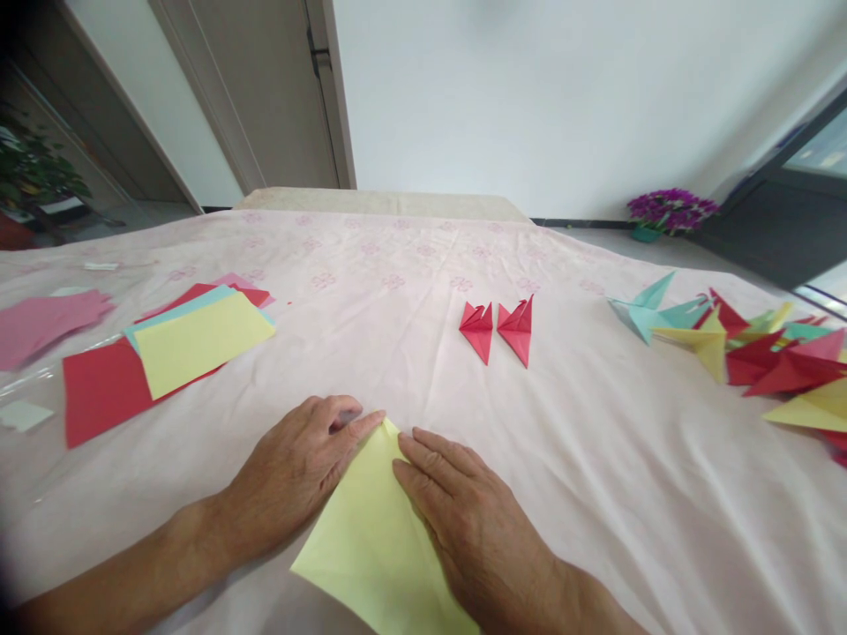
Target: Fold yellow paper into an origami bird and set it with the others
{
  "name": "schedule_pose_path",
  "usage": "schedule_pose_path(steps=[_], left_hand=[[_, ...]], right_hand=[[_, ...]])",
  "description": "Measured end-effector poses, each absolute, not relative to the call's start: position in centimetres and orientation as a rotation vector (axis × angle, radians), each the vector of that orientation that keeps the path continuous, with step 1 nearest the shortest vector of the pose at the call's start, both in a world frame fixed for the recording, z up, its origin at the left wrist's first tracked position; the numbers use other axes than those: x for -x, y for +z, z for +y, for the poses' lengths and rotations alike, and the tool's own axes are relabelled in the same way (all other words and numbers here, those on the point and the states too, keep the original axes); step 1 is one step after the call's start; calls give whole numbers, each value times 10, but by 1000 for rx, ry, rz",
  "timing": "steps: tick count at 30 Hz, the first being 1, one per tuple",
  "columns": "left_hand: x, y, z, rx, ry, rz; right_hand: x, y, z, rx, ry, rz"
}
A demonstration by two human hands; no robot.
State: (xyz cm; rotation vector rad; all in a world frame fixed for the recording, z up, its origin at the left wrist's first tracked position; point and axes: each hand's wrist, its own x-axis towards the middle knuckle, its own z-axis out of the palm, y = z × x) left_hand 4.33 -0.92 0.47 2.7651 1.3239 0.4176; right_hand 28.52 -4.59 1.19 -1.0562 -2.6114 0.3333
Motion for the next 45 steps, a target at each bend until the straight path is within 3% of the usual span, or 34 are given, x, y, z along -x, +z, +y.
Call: schedule_pose_path(steps=[23, 38, 45], left_hand=[[-39, 8, -1, -2648, 417, 1272], [-39, 36, 11, -2548, 240, 1179], [-65, 31, -5, -2852, 176, 1466]], right_hand=[[-294, 6, -69, 1078, 166, -2565], [-293, 10, -69, 956, -42, -2684], [-290, 8, -70, 952, -30, -2708]])
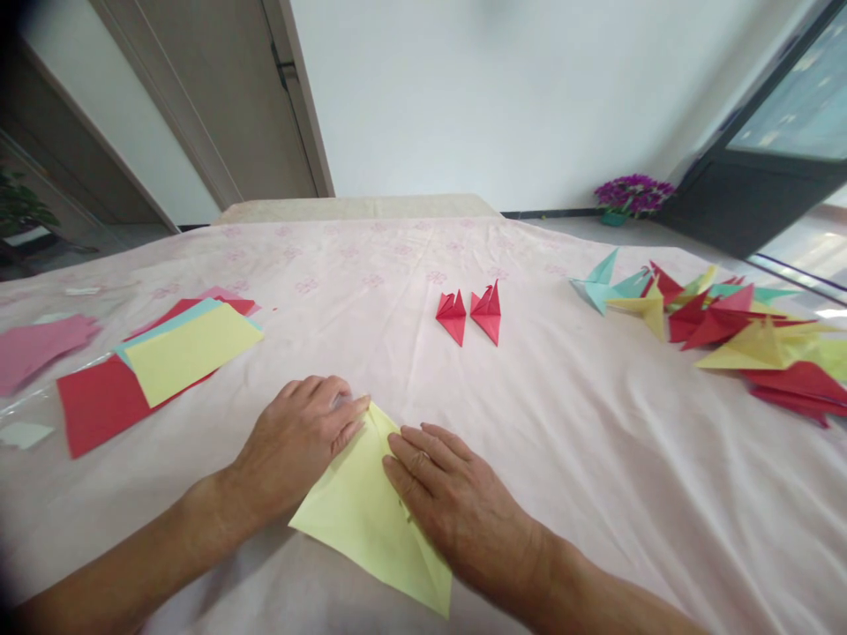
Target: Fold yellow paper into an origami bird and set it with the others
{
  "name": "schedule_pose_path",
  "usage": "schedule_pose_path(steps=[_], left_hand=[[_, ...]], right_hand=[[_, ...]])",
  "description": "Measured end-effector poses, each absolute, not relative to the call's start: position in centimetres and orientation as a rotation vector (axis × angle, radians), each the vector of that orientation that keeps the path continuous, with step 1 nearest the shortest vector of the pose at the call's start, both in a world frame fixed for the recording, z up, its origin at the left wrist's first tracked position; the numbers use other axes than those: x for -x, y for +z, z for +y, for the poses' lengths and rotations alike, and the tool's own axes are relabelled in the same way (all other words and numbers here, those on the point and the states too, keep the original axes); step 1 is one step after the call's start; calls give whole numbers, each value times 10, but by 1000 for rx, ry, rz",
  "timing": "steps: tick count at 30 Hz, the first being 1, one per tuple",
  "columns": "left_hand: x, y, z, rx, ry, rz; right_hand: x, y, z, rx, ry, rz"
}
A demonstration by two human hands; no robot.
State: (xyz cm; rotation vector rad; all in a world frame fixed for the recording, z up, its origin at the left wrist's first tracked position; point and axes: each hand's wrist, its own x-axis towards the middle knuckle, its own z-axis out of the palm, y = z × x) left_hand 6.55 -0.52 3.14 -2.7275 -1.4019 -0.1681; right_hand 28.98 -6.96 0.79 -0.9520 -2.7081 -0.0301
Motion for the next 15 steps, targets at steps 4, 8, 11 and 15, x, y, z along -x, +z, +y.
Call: schedule_pose_path(steps=[4, 8, 11, 15], left_hand=[[-74, 21, -14, 2663, -154, -1276], [-69, 15, -14, 2708, -190, -1223], [-64, 10, -15, 2707, -215, -1236], [-62, 7, -19, 2701, -212, -1248]], right_hand=[[-288, 14, -74, 1001, 34, -2730], [-283, 29, -77, 1073, 218, -2718], [-278, 36, -77, 1192, 287, -2662], [-275, 37, -76, 1269, 296, -2647]])
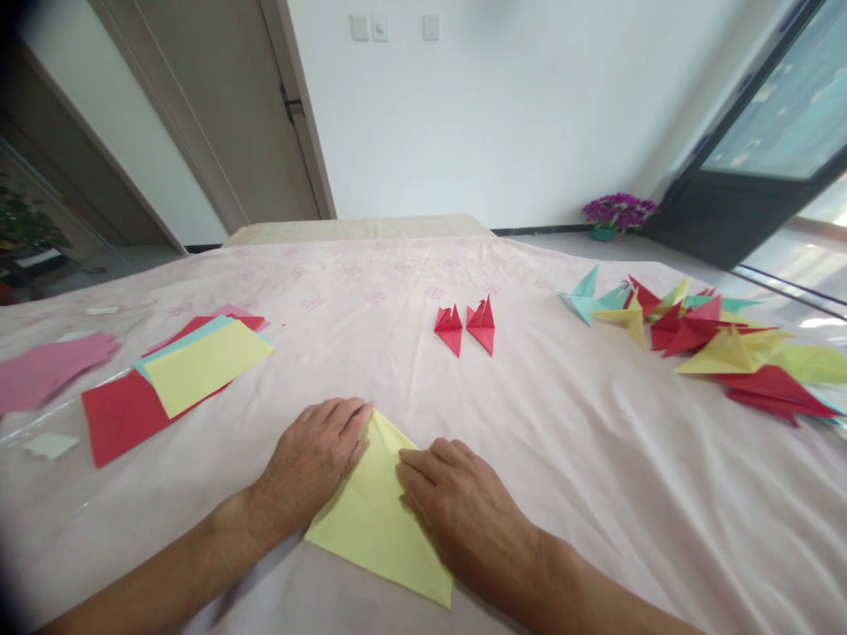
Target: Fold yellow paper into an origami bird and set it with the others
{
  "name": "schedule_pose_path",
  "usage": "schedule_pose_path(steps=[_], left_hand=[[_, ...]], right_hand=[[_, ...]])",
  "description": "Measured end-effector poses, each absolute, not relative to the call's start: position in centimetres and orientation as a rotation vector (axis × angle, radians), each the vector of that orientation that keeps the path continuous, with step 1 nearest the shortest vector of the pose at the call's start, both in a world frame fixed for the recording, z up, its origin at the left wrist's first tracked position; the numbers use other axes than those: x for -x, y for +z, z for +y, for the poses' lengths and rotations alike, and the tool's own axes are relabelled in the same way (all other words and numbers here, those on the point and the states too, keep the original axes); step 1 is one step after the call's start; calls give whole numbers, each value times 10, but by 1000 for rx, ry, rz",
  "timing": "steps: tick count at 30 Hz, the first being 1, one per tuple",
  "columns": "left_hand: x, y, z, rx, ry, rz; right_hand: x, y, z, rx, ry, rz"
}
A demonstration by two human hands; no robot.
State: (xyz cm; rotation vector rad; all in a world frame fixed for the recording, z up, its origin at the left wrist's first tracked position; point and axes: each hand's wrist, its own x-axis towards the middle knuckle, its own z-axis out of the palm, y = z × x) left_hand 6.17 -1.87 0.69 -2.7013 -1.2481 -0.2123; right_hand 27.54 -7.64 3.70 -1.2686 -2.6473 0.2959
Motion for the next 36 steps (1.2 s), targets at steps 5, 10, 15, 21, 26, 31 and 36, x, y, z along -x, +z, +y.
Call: schedule_pose_path(steps=[5, 10, 15, 21, 26, 31, 36], left_hand=[[-62, 11, -19, 2676, -215, -1273], [-62, 13, -17, 2678, -199, -1282], [-60, 13, -16, 2655, -198, -1268], [-60, 16, -15, 2642, -201, -1257], [-61, 19, -12, 2655, -248, -1265], [-61, 13, -3, 2805, -457, -979], [-58, 7, 5, 3161, -426, -781]], right_hand=[[-278, 36, -74, 1406, 309, -2643], [-276, 28, -65, 1466, 158, -2685], [-265, 31, -52, 1575, 144, -2759], [-262, 40, -56, 1624, 177, -2786], [-264, 37, -65, 1641, 70, -2797], [-261, 34, -68, 1635, -7, -2800], [-264, 34, -67, 1631, 45, -2781]])
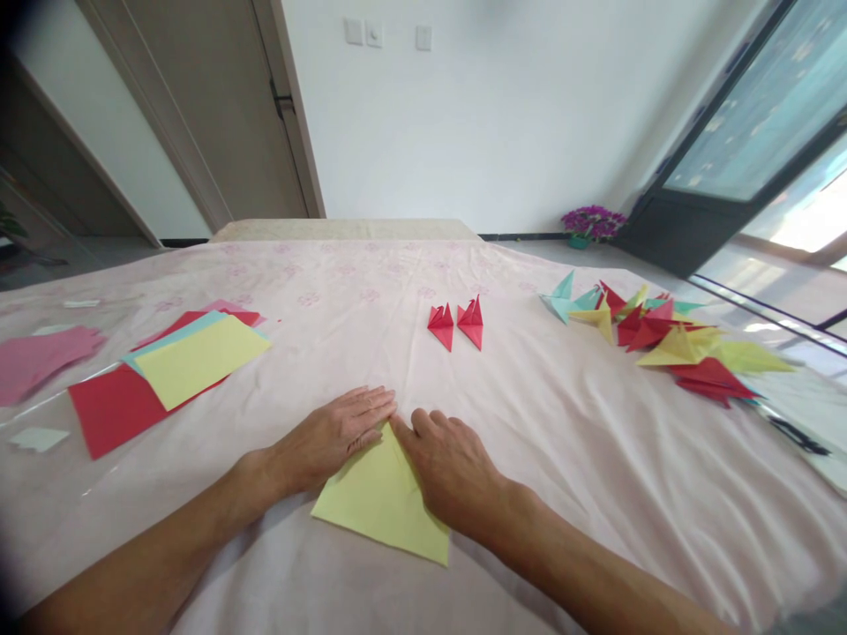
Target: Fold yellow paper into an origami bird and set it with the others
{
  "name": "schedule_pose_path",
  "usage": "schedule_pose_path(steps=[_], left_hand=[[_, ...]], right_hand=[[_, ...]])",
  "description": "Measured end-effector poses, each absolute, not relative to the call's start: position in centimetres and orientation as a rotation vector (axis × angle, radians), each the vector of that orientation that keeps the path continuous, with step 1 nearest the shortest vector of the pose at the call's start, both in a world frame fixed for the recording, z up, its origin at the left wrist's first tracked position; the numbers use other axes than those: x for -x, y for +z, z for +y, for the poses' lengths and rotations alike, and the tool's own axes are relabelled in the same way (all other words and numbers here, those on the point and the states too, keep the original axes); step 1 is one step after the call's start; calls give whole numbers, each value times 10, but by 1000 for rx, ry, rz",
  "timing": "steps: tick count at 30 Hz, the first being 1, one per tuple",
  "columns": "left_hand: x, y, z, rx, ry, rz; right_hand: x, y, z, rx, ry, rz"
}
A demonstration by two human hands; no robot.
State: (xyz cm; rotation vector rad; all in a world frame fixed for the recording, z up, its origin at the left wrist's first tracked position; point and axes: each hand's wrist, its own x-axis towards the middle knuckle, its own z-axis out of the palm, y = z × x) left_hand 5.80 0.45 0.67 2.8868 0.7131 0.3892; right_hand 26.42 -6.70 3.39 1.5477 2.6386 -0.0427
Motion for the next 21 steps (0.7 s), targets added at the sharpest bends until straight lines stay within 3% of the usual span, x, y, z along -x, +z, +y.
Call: schedule_pose_path(steps=[6, 12, 21], left_hand=[[-46, 2, 6, -2856, 292, 686], [-43, 3, 5, -2875, 232, 686], [-41, 4, 6, -2888, 193, 619]], right_hand=[[-278, 41, -68, -1615, -235, 2724], [-290, 38, -78, -1515, -80, 2798], [-327, 30, -109, -1247, -148, 2984]])
